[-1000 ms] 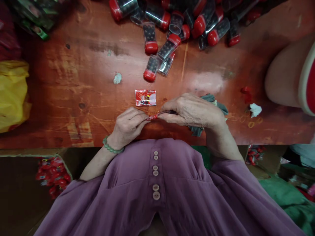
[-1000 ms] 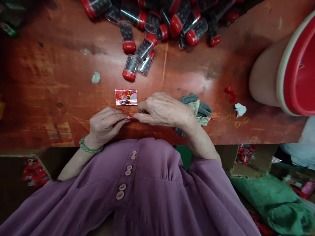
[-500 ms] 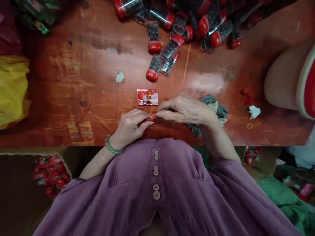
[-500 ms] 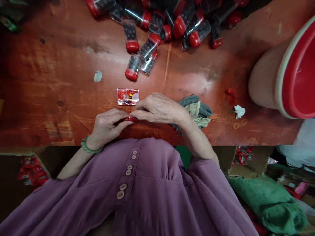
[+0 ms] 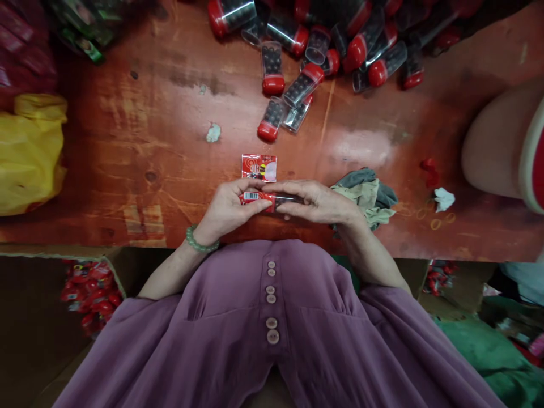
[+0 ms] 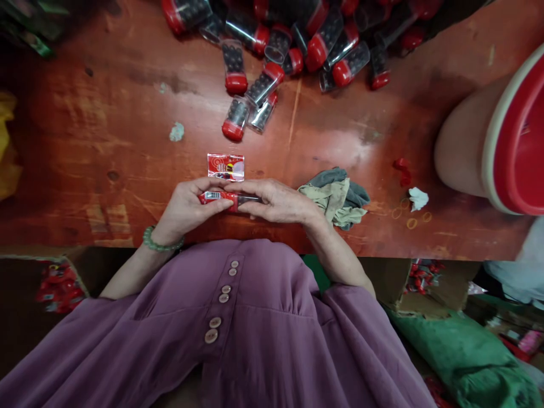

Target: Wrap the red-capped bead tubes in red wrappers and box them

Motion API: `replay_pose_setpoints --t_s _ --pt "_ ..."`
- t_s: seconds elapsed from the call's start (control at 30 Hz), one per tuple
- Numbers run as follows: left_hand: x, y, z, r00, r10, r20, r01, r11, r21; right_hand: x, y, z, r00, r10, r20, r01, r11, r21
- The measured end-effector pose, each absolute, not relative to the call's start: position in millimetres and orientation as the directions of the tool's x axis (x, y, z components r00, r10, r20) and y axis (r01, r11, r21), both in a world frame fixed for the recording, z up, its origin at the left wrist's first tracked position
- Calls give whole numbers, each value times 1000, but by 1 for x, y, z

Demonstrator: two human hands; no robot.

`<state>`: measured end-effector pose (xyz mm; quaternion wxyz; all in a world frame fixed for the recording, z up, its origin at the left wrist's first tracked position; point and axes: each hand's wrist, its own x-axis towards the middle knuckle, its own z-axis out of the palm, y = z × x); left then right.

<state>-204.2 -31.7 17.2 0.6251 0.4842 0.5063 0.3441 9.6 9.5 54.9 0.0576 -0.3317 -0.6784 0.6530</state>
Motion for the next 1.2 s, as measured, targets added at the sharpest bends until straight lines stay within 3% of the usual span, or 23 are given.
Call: replay_pose_setpoints --t_s 0.17,0.27,0.47,0.63,0.83,1.07,1.2 --pt "-206 -35 11 224 868 -442 -313 494 811 8 -5 44 -653 661 -368 274 -247 -929" --pt "-204 -44 11 274 831 -483 -430 556 712 7 -11 38 -604 719 -344 198 -283 -938" --pt "-189 -54 14 180 805 -566 -445 580 683 -1 -22 31 -549 753 -362 273 -248 -930" --pt "-180 -54 11 68 827 -558 -396 536 745 -9 -33 21 -444 871 -208 362 -39 -932" --pt "-177 -50 8 67 851 -521 -397 501 769 -13 -42 11 -394 877 -273 358 -127 -925" --pt "-172 -47 10 73 861 -504 -497 469 730 -14 -39 11 -365 930 44 467 224 -855" --pt "-169 -45 9 40 871 -490 -511 439 739 -22 -41 8 -295 955 38 424 167 -890"
